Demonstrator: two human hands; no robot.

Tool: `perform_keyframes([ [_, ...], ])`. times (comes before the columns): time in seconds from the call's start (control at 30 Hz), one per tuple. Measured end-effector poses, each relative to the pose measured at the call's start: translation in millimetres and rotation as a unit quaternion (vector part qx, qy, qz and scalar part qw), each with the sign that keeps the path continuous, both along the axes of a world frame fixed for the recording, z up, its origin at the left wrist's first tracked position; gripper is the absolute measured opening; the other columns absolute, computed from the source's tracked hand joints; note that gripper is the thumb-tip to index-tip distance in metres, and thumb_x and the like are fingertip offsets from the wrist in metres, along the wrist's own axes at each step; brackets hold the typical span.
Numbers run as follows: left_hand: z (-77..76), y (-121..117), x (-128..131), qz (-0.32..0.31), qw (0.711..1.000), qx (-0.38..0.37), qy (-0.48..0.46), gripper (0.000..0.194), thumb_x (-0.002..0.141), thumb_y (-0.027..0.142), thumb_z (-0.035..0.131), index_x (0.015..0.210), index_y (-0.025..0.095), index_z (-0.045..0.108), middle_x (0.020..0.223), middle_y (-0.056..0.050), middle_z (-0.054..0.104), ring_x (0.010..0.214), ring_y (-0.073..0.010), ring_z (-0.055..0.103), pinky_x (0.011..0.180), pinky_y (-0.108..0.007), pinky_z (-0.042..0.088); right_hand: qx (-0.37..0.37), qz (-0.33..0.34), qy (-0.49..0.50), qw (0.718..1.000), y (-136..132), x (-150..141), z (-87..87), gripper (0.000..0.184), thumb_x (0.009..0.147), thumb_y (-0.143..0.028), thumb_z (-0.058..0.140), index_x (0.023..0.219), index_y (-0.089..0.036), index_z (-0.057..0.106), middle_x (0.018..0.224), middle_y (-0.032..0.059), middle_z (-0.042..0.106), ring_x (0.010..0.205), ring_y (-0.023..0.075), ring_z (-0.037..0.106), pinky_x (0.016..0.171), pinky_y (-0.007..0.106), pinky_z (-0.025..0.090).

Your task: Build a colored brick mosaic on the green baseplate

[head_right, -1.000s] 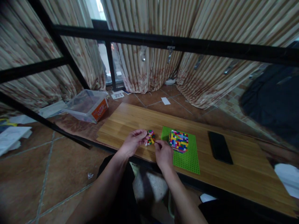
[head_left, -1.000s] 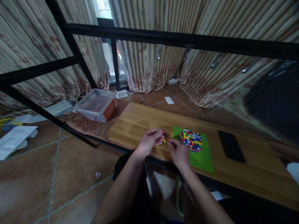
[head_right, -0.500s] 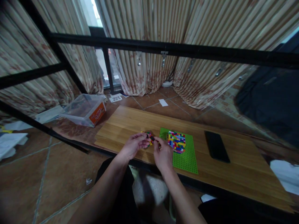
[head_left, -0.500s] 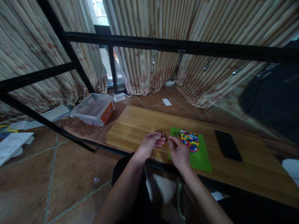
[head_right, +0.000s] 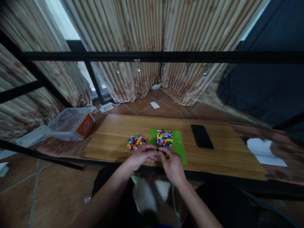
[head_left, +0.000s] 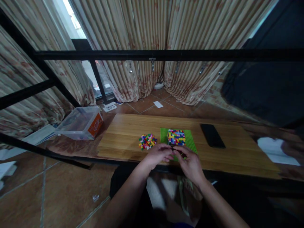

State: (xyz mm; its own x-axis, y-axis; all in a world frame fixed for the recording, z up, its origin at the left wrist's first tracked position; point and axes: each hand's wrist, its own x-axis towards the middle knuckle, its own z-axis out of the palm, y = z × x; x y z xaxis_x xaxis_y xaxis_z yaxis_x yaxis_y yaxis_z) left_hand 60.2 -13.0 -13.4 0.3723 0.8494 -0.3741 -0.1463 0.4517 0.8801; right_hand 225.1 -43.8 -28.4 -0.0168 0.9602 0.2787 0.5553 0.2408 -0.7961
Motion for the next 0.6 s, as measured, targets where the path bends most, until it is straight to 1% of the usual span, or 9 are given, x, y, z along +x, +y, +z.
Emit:
perform_keyframes([
  [0.03, 1.0, -0.3, 4.8, 0.002, 1.000, 0.002, 0.008, 0.024, 0.073, 0.026, 0.074, 0.091, 0.013, 0.066, 0.083, -0.006, 0.073, 0.065, -0.0109, 0.068, 0.060, -0.020, 0.048, -0.010, -0.005, 0.005, 1.000, 2.3, 11.4, -1.7, 0.027, 0.090, -0.040, 0.054, 0.099, -0.021, 0.072, 0.100, 0.0079, 0.072, 0.088, 0.0210, 0.066, 0.074, 0.033, 0.050],
  [0.07, 1.9, -0.2, 9.4, 0.006, 1.000, 0.008, 0.016, 0.023, 0.074, 0.024, 0.073, 0.093, 0.014, 0.066, 0.083, -0.005, 0.073, 0.064, -0.0101, 0.067, 0.061, -0.020, 0.048, -0.021, -0.026, 0.012, 0.999, 6.1, 23.2, -3.7, 0.028, 0.088, -0.042, 0.056, 0.097, -0.022, 0.073, 0.098, 0.0079, 0.072, 0.087, 0.0215, 0.067, 0.072, 0.033, 0.050],
  [0.17, 2.5, 1.9, 20.6, 0.030, 0.998, 0.031, 0.033, 0.023, 0.075, 0.017, 0.070, 0.097, 0.014, 0.066, 0.076, -0.002, 0.071, 0.060, -0.0081, 0.063, 0.063, -0.020, 0.048, -0.029, -0.075, 0.059, 0.995, 24.7, 56.1, -9.4, 0.031, 0.081, -0.048, 0.063, 0.090, -0.021, 0.075, 0.095, 0.0089, 0.073, 0.087, 0.0235, 0.067, 0.076, 0.036, 0.050],
  [0.2, 1.6, 2.9, 23.8, 0.038, 0.998, 0.039, 0.036, 0.023, 0.075, 0.016, 0.069, 0.098, 0.015, 0.066, 0.074, -0.001, 0.070, 0.059, -0.0080, 0.061, 0.063, -0.020, 0.048, -0.031, -0.093, 0.077, 0.992, 32.1, 64.7, -10.6, 0.031, 0.077, -0.048, 0.066, 0.087, -0.020, 0.075, 0.093, 0.0089, 0.074, 0.084, 0.0236, 0.067, 0.076, 0.038, 0.050],
  [0.27, -2.1, 4.8, 29.7, 0.046, 0.997, 0.051, 0.041, 0.025, 0.075, 0.015, 0.068, 0.099, 0.017, 0.065, 0.071, 0.001, 0.068, 0.061, -0.0093, 0.061, 0.064, -0.022, 0.049, -0.056, -0.102, 0.105, 0.988, 46.1, 76.5, -11.5, 0.032, 0.071, -0.048, 0.070, 0.082, -0.019, 0.076, 0.086, 0.0082, 0.075, 0.079, 0.0234, 0.066, 0.076, 0.039, 0.050],
  [0.33, -8.1, 6.1, 35.8, 0.042, 0.996, 0.064, 0.044, 0.030, 0.074, 0.015, 0.067, 0.104, 0.018, 0.065, 0.072, 0.001, 0.067, 0.064, -0.0114, 0.061, 0.065, -0.024, 0.050, -0.087, -0.089, 0.120, 0.985, 57.0, 81.3, -10.9, 0.032, 0.067, -0.047, 0.073, 0.083, -0.020, 0.076, 0.083, 0.0070, 0.075, 0.076, 0.0229, 0.065, 0.075, 0.039, 0.049],
  [0.43, -18.3, 6.5, 44.8, 0.023, 0.994, 0.090, 0.059, 0.044, 0.074, 0.017, 0.068, 0.118, 0.019, 0.061, 0.071, 0.001, 0.065, 0.065, -0.0133, 0.060, 0.066, -0.026, 0.050, -0.118, -0.058, 0.139, 0.981, 65.3, 79.8, -11.3, 0.031, 0.064, -0.045, 0.075, 0.083, -0.021, 0.077, 0.082, 0.0056, 0.075, 0.077, 0.0224, 0.066, 0.075, 0.038, 0.049],
  [0.5, -23.3, 6.0, 49.8, 0.006, 0.990, 0.114, 0.085, 0.053, 0.076, 0.019, 0.066, 0.128, 0.019, 0.055, 0.071, 0.001, 0.065, 0.064, -0.0140, 0.059, 0.065, -0.027, 0.048, -0.125, -0.043, 0.152, 0.980, 66.9, 76.7, -14.2, 0.030, 0.065, -0.045, 0.075, 0.083, -0.021, 0.077, 0.083, 0.0052, 0.076, 0.078, 0.0219, 0.066, 0.077, 0.037, 0.048],
  [0.6, -26.1, 5.4, 55.0, -0.012, 0.980, 0.151, 0.131, 0.057, 0.079, 0.021, 0.062, 0.135, 0.019, 0.051, 0.078, -0.002, 0.067, 0.068, -0.0160, 0.061, 0.066, -0.028, 0.048, -0.120, -0.037, 0.179, 0.976, 67.7, 71.9, -20.7, 0.028, 0.065, -0.044, 0.076, 0.081, -0.021, 0.076, 0.083, 0.0046, 0.075, 0.077, 0.0206, 0.066, 0.078, 0.037, 0.048],
])
